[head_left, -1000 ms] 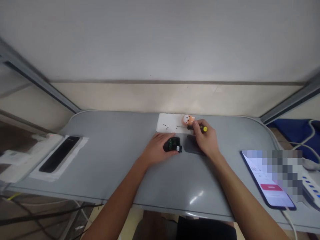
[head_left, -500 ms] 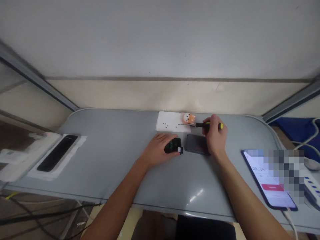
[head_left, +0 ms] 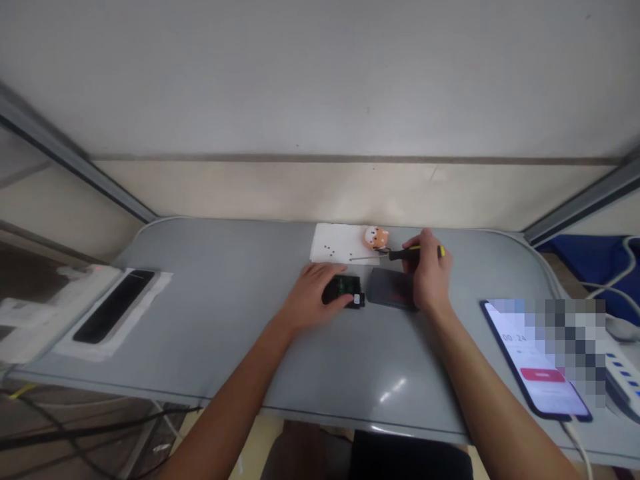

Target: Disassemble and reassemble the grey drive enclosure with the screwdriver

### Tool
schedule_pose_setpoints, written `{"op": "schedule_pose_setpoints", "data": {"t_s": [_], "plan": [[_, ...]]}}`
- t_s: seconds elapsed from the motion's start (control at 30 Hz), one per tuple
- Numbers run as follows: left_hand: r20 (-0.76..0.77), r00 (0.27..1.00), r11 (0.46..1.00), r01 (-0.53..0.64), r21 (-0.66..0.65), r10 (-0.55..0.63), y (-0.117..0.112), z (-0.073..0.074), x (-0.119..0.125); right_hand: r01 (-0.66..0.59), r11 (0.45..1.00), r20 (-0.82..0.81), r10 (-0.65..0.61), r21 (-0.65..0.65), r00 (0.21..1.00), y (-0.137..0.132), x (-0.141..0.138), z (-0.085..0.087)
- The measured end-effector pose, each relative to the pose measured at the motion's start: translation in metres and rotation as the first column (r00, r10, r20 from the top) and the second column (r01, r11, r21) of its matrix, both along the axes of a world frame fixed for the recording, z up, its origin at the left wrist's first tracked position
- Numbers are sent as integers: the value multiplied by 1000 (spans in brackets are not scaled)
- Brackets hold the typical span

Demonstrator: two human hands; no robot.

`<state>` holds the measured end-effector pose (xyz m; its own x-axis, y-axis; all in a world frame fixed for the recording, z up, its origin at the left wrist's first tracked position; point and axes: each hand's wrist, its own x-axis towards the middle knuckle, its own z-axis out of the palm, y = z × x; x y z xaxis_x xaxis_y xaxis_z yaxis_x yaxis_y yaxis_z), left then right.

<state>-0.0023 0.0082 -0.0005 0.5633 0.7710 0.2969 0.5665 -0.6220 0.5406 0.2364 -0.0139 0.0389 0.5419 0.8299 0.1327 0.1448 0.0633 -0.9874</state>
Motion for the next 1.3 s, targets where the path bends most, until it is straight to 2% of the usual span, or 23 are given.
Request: {"op": "schedule_pose_setpoints", "data": {"t_s": [0.13,0.27,0.37,0.6,0.8,1.0,1.13,1.2,1.3], "plan": [[122,987,991,-116,70,107,3,-2,-2,-103,994,-3,103,-23,995,-2,-6,4],[143,984,984,-124,130,105,5,-4,-1,-147,989,-46,146,-27,988,-2,-11,2],[139,983,982,-142,128,124,6,-4,-1,-171,985,-73,168,-38,983,-2,-12,1],[196,976,988,-119,100,98,8,-4,-1,-223,974,-18,223,-43,975,-3,-13,5],[224,969,983,-137,121,108,9,-4,-2,-215,977,-10,214,-5,977,-4,-12,4],[221,971,981,-124,149,89,10,-6,-3,-256,966,-26,255,-47,967,-5,-13,5],[157,984,974,-110,198,79,7,-4,-3,-265,963,-10,265,-49,964,-5,-12,6],[119,990,965,-104,241,77,5,-2,-1,-254,967,6,254,-18,967,-5,-13,6],[110,992,951,-98,294,69,0,1,2,-199,971,44,195,130,980,-4,-15,3]]}}
